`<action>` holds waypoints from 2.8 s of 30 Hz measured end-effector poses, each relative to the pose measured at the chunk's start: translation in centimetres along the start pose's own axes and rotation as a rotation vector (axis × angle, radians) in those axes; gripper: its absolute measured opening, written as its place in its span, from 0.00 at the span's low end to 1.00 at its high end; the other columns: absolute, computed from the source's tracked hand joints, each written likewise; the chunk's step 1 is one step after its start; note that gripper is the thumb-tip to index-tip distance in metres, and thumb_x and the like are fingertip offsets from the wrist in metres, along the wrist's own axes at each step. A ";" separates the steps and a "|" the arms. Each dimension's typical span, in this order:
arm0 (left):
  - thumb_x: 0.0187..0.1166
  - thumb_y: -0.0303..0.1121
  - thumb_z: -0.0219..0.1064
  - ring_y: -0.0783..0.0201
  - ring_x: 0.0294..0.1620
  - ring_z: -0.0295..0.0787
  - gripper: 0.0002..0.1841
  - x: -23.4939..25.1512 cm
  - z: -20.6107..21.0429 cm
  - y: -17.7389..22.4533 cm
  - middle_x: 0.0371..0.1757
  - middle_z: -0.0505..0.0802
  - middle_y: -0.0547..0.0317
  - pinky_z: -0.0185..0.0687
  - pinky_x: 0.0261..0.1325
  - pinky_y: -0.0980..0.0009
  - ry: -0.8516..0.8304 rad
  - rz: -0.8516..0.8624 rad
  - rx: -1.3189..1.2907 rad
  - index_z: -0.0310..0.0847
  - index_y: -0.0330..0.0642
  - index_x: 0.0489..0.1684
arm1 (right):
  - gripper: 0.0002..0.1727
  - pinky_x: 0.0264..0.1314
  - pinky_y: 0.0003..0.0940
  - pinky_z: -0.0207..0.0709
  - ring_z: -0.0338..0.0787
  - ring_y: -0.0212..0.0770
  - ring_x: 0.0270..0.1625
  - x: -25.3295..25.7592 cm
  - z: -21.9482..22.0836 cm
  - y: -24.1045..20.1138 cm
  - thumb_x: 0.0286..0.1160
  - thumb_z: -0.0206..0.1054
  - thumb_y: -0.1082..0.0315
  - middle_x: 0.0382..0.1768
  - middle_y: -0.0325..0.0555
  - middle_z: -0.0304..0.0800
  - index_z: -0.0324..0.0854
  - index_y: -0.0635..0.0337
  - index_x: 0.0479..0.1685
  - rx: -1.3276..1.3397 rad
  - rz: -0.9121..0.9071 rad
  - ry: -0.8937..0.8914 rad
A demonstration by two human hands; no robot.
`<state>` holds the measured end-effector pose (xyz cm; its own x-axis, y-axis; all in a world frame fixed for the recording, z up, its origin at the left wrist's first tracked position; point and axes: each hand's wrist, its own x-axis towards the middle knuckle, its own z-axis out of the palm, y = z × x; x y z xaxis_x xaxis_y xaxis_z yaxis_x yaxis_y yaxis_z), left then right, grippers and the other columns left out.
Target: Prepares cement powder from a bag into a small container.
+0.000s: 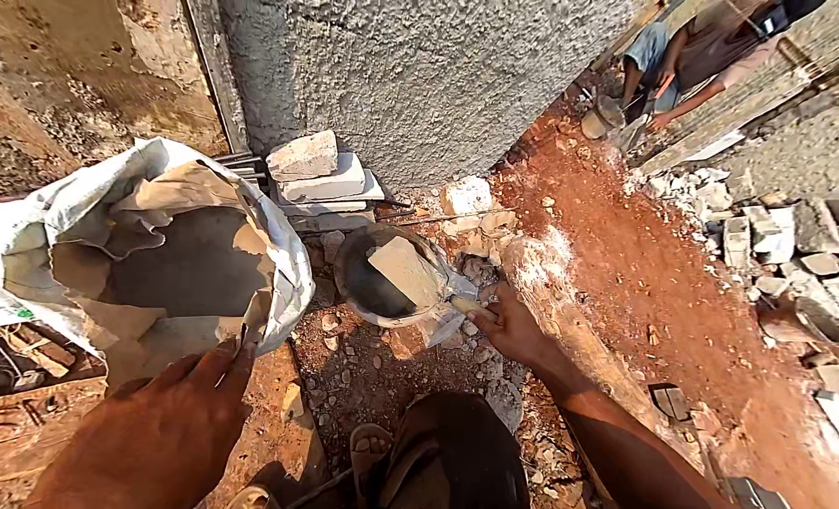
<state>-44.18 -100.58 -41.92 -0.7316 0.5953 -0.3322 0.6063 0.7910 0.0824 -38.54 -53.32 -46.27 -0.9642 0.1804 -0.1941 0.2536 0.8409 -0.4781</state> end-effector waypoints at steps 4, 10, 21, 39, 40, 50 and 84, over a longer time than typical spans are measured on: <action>0.80 0.45 0.66 0.38 0.73 0.83 0.36 -0.2 0.2 -0.6 0.84 0.77 0.45 0.85 0.58 0.41 0.010 0.003 -0.017 0.65 0.44 0.89 | 0.24 0.37 0.50 0.86 0.88 0.45 0.26 2.4 1.8 2.0 0.82 0.71 0.58 0.26 0.48 0.88 0.73 0.55 0.72 -0.060 0.046 -0.043; 0.81 0.46 0.65 0.39 0.73 0.84 0.35 -0.1 0.2 -1.0 0.84 0.77 0.46 0.85 0.59 0.41 0.006 0.009 -0.028 0.65 0.45 0.89 | 0.18 0.35 0.48 0.83 0.83 0.42 0.24 4.0 2.9 3.0 0.83 0.69 0.58 0.24 0.47 0.85 0.81 0.51 0.68 -0.041 0.047 -0.057; 0.81 0.46 0.64 0.40 0.74 0.83 0.34 0.5 -0.2 -0.8 0.84 0.77 0.47 0.85 0.59 0.41 -0.008 0.004 -0.037 0.66 0.46 0.89 | 0.16 0.34 0.47 0.82 0.82 0.41 0.23 3.9 2.6 2.7 0.82 0.70 0.57 0.24 0.46 0.85 0.84 0.51 0.62 -0.042 0.018 -0.069; 0.81 0.48 0.64 0.39 0.72 0.85 0.34 0.2 0.0 -1.3 0.83 0.79 0.47 0.86 0.57 0.39 0.027 0.018 -0.074 0.68 0.45 0.87 | 0.10 0.33 0.42 0.83 0.83 0.38 0.22 4.1 2.1 1.4 0.82 0.70 0.61 0.24 0.45 0.87 0.86 0.52 0.55 0.056 0.111 -0.091; 0.81 0.48 0.64 0.39 0.72 0.85 0.34 0.2 0.0 -1.4 0.83 0.78 0.47 0.86 0.57 0.39 0.028 0.019 -0.072 0.68 0.45 0.87 | 0.10 0.33 0.42 0.82 0.82 0.38 0.22 4.1 2.1 1.2 0.82 0.69 0.61 0.23 0.44 0.86 0.86 0.52 0.55 0.049 0.120 -0.097; 0.83 0.50 0.61 0.40 0.72 0.85 0.34 0.1 -0.1 -1.3 0.84 0.78 0.47 0.85 0.58 0.40 0.032 0.011 -0.068 0.69 0.45 0.87 | 0.09 0.32 0.37 0.83 0.85 0.36 0.22 3.5 1.8 1.0 0.84 0.69 0.61 0.24 0.44 0.89 0.85 0.54 0.53 0.111 0.152 -0.106; 0.83 0.54 0.57 0.39 0.71 0.86 0.35 0.2 0.3 -1.7 0.83 0.79 0.46 0.86 0.56 0.39 0.069 0.033 -0.082 0.69 0.45 0.87 | 0.13 0.15 0.21 0.64 0.73 0.30 0.14 2.4 5.6 -0.5 0.90 0.61 0.64 0.25 0.48 0.86 0.78 0.59 0.64 0.688 0.401 -0.131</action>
<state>-45.24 -101.87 -42.44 -0.7329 0.6276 -0.2624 0.6051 0.7778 0.1702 -40.54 -56.22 -51.30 -0.7839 0.3041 -0.5413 0.6100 0.2151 -0.7626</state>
